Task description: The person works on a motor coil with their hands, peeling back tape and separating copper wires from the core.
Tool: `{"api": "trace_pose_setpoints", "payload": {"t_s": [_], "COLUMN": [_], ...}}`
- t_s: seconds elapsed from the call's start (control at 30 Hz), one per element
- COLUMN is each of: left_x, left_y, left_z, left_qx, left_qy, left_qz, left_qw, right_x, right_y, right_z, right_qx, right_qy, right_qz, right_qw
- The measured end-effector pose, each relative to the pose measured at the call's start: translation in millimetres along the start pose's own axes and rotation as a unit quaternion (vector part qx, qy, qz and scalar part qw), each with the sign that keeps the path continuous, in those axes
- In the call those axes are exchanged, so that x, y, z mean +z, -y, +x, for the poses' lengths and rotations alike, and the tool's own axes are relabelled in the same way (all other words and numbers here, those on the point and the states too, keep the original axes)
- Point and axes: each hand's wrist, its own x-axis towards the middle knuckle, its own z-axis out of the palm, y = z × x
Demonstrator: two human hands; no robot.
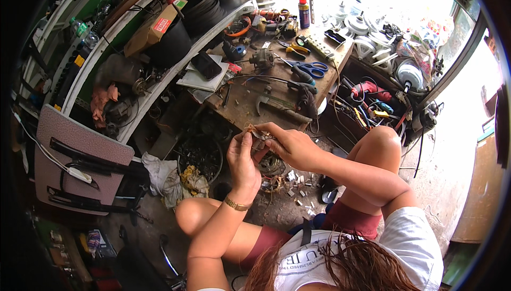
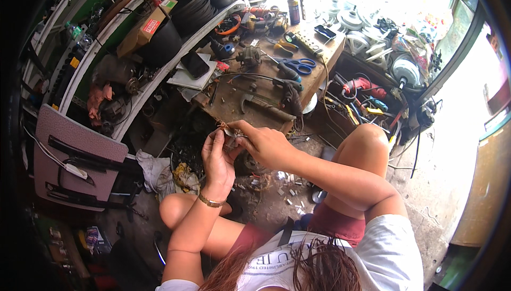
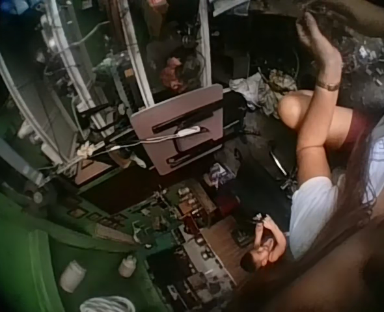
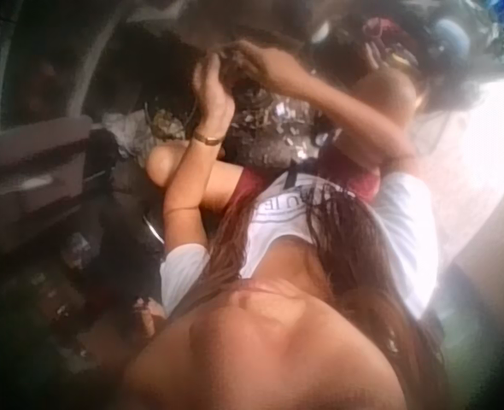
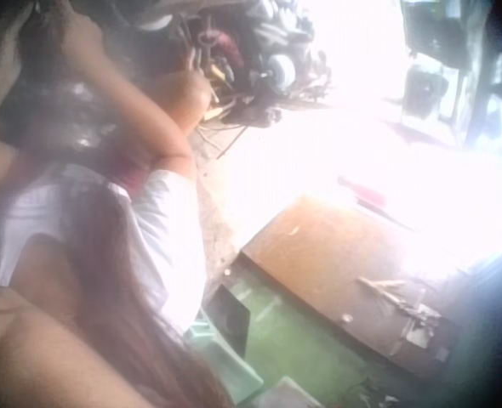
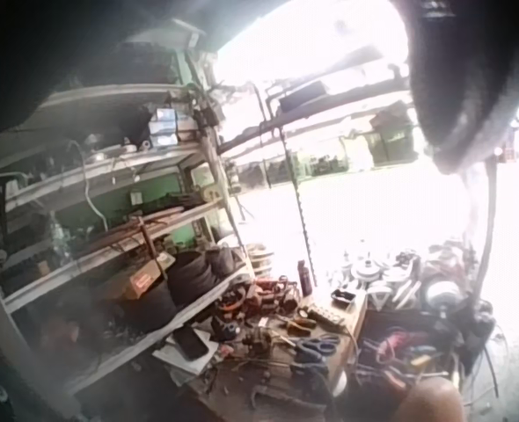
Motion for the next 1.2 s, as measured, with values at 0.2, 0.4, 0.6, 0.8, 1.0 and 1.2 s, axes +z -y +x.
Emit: {"api": "trace_pose_setpoints", "payload": {"t_s": [0.2,0.4,0.6,0.8,1.0,1.2], "left_x": [7,5,-14,-14,-11,-15], "left_y": [5,8,-3,21,17,22], "left_z": [-5,0,20,29,38,46], "left_qx": [0.038,0.023,-0.056,0.02,0.001,-0.053], "left_qy": [-0.008,-0.001,0.092,0.061,0.086,0.107], "left_qz": [0.019,0.009,-0.027,0.079,0.016,-0.008], "left_qw": [0.999,1.0,0.994,0.995,0.996,0.993], "right_x": [7,13,-15,19,1,3], "right_y": [-2,-11,-14,-37,-25,-34], "right_z": [1,9,17,15,17,23], "right_qx": [0.01,-0.027,0.153,-0.022,0.16,0.162], "right_qy": [-0.028,-0.063,0.094,-0.019,0.059,0.005], "right_qz": [0.026,0.124,0.408,0.275,0.456,0.424], "right_qw": [0.999,0.99,0.895,0.961,0.873,0.891]}}
